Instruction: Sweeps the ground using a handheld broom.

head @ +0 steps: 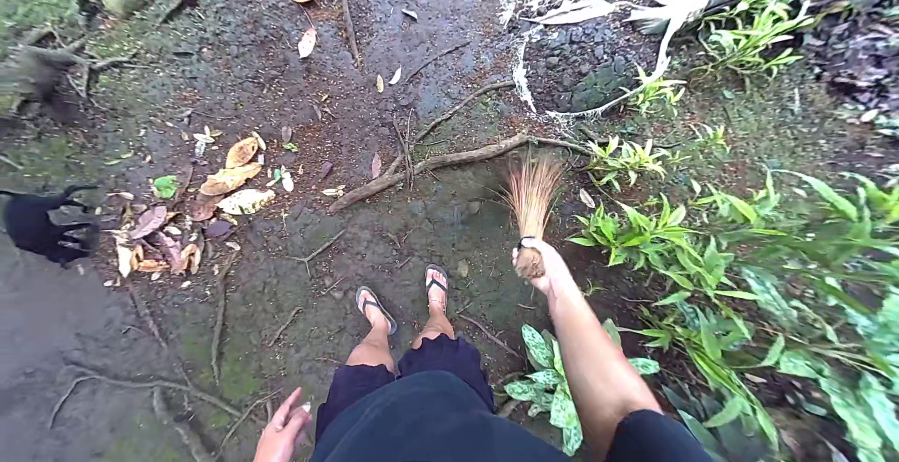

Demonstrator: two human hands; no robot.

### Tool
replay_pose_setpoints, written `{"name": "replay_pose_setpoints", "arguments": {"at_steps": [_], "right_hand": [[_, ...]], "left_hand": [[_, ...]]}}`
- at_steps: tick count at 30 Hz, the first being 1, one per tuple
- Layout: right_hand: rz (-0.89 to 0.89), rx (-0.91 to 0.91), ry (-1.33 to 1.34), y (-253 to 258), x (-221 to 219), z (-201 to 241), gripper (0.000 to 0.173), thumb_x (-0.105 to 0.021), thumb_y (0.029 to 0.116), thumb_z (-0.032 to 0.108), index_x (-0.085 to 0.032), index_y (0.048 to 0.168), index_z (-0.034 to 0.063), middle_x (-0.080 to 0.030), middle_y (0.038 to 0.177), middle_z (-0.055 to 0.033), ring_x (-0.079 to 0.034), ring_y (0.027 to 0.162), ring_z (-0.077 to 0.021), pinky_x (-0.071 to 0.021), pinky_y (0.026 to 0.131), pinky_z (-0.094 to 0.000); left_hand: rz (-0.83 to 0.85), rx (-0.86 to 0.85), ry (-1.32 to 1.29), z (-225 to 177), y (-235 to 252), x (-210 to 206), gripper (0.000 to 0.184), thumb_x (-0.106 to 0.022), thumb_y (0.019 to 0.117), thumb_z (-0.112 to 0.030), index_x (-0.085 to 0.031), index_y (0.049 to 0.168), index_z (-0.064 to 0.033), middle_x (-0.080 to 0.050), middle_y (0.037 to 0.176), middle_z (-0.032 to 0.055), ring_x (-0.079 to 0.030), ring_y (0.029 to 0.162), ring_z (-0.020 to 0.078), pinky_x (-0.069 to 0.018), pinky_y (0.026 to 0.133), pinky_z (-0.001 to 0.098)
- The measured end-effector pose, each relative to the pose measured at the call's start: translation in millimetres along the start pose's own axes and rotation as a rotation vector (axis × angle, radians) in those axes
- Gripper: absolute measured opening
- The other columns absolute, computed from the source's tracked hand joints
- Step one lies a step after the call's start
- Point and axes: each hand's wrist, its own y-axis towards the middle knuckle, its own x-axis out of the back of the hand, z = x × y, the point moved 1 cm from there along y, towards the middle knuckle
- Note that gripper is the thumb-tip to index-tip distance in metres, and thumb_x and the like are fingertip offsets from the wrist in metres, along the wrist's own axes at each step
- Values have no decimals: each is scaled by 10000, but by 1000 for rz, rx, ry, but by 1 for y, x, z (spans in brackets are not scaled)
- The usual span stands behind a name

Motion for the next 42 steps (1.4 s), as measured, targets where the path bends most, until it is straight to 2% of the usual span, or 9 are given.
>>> {"name": "replay_pose_setpoints", "arguments": {"at_steps": [6, 13, 16, 20, 28, 32, 34, 39, 42], "right_hand": [[103, -22, -14, -39, -120, -82, 263, -554, 1002, 127, -493, 1233, 17, -626, 867, -124, -654, 702, -216, -588, 629, -389], [400, -287, 9, -81, -220, -93, 179, -462, 1030, 202, -514, 1132, 65, -624, 808, -115, -640, 620, -197, -571, 537, -326], [367, -140, -90, -120, -225, -125, 349, -528, 1012, 172, -479, 1320, 16, -669, 962, -158, -681, 762, -222, -599, 661, -367], [375, 275, -608, -145, -227, -135, 841, -696, 891, 433, -385, 1560, 30, -474, 1527, -168, -524, 1349, -230, -470, 1112, -405], [21, 280, -613, -158, -193, -116, 598, -616, 991, 191, -417, 1530, 27, -655, 1283, -199, -684, 1099, -254, -568, 953, -408], [-188, 120, -594, -183, -142, -161, 555, -606, 1015, 153, -419, 1517, 11, -658, 1253, -235, -689, 1053, -287, -568, 915, -440], [-302, 40, -545, -192, -124, -180, 529, -605, 1023, 131, -428, 1505, 6, -644, 1230, -254, -683, 989, -279, -566, 856, -429], [-412, -86, -527, -198, -114, -194, 492, -595, 1033, 117, -443, 1485, -6, -621, 1245, -260, -679, 944, -259, -564, 826, -403], [-423, -89, -527, -193, -119, -186, 476, -588, 1038, 115, -450, 1480, 4, -630, 1229, -240, -674, 913, -243, -562, 798, -389]], "left_hand": [[57, -90, -33, -15, 16, -15, 503, -586, 1039, -192, -464, 1512, -71, -666, 1261, 202, -667, 1072, 266, -536, 906, 439], [250, -360, -34, -151, 52, -48, 407, -526, 1070, -283, -614, 1374, -27, -597, 1419, 160, -570, 1311, 269, -449, 1111, 468], [600, -174, -259, -209, 46, -70, 522, -455, 1084, -434, -533, 1439, -61, -572, 1442, 126, -545, 1327, 262, -463, 1087, 497], [886, -42, -425, -260, 62, -92, 387, -549, 1031, -225, -467, 1368, -55, -688, 1014, 138, -697, 883, 238, -601, 783, 421], [601, -206, -243, -382, 181, -67, 541, -642, 965, -107, -420, 1456, -65, -631, 1086, 184, -678, 785, 271, -603, 661, 412], [620, -348, -109, -331, 185, -63, 1017, -727, 879, -89, -61, 1644, -164, -506, 1414, 258, -673, 1038, 350, -606, 818, 506], [679, -295, -181, -304, 166, -53, 1054, -720, 906, -119, 22, 1648, -214, -554, 1316, 227, -691, 914, 304, -615, 747, 461], [795, 52, -449, -339, 149, 33, 299, -471, 1060, -254, -505, 1298, -77, -661, 913, 140, -657, 665, 213, -570, 561, 330], [599, 49, -408, -360, 195, 73, 301, -532, 1029, -232, -531, 1282, -68, -649, 880, 143, -662, 667, 228, -582, 576, 344]]}}
